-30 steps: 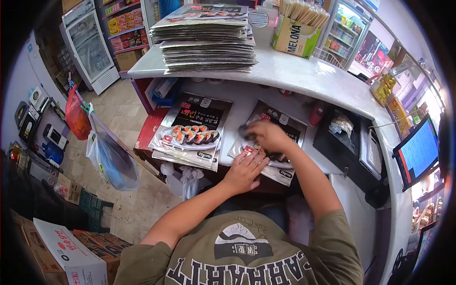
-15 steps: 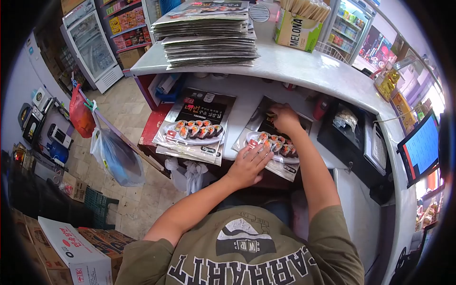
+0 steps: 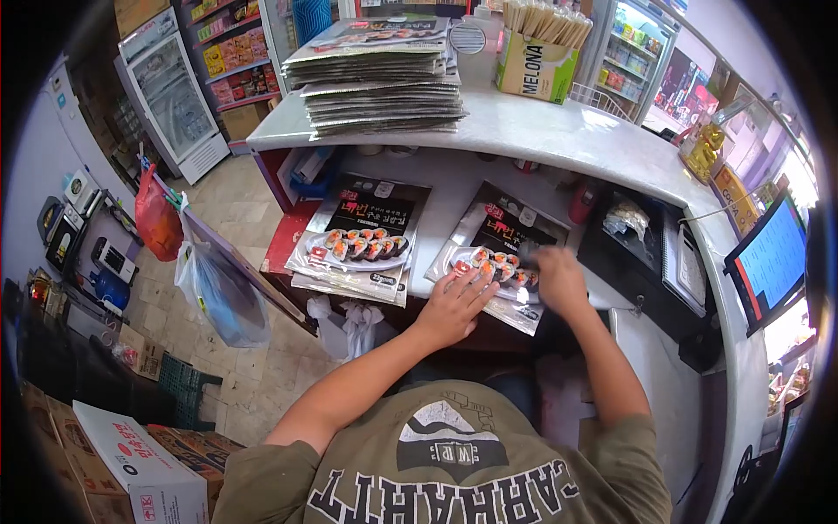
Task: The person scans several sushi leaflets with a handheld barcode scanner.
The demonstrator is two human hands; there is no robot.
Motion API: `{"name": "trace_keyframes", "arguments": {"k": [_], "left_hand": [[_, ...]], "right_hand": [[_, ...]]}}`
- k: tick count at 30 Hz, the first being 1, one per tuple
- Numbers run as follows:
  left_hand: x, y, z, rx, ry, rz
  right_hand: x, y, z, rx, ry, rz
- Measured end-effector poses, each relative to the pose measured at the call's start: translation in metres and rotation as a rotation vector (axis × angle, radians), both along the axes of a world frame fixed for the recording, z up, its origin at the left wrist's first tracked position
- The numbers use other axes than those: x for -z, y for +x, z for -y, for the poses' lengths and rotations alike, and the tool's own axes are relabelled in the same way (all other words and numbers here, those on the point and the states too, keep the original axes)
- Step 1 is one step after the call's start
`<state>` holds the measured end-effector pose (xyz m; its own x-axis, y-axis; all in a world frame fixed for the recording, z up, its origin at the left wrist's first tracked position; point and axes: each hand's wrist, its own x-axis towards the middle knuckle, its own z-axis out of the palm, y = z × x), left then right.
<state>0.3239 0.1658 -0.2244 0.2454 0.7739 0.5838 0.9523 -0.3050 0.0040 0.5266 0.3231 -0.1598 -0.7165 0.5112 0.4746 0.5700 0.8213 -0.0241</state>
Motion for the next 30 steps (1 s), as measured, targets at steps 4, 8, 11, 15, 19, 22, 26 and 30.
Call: {"name": "trace_keyframes", "arguments": {"k": [4,8,11,15,19,22,26,30], "left_hand": [[-0.003,0.003,-0.003,-0.03,0.043,-0.011],[-0.03,0.003,-0.004,0.014,0.048,0.03],[-0.075,0.009,0.007,0.185,0.101,0.029],[-0.208,-0.003,0.044,0.138,0.338,0.043],[-0.32,-0.044,0.074,-0.067,0.741,-0.01],[-0.369,-0.069,0.077,-0.287,1.006,0.062],[-0.373,-0.116,0.033,-0.294,1.064,-0.053],[-0.328,-0.189,-0.027,-0.344,0.819,-0.098]], "right_hand": [[-0.024,0.047,0.046,-0.244,-0.226,0.013],[0.001,0.103,0.012,-0.037,-0.064,-0.097],[-0.004,0.119,0.011,0.109,-0.137,-0.163],[0.0,0.113,0.013,0.136,-0.184,-0.212],[0.006,0.113,0.011,0.131,-0.161,-0.257],[0.005,0.113,0.01,0.144,-0.178,-0.226],[0.004,0.114,0.01,0.155,-0.166,-0.197],[0.008,0.113,0.01,0.159,-0.126,-0.181]]}}
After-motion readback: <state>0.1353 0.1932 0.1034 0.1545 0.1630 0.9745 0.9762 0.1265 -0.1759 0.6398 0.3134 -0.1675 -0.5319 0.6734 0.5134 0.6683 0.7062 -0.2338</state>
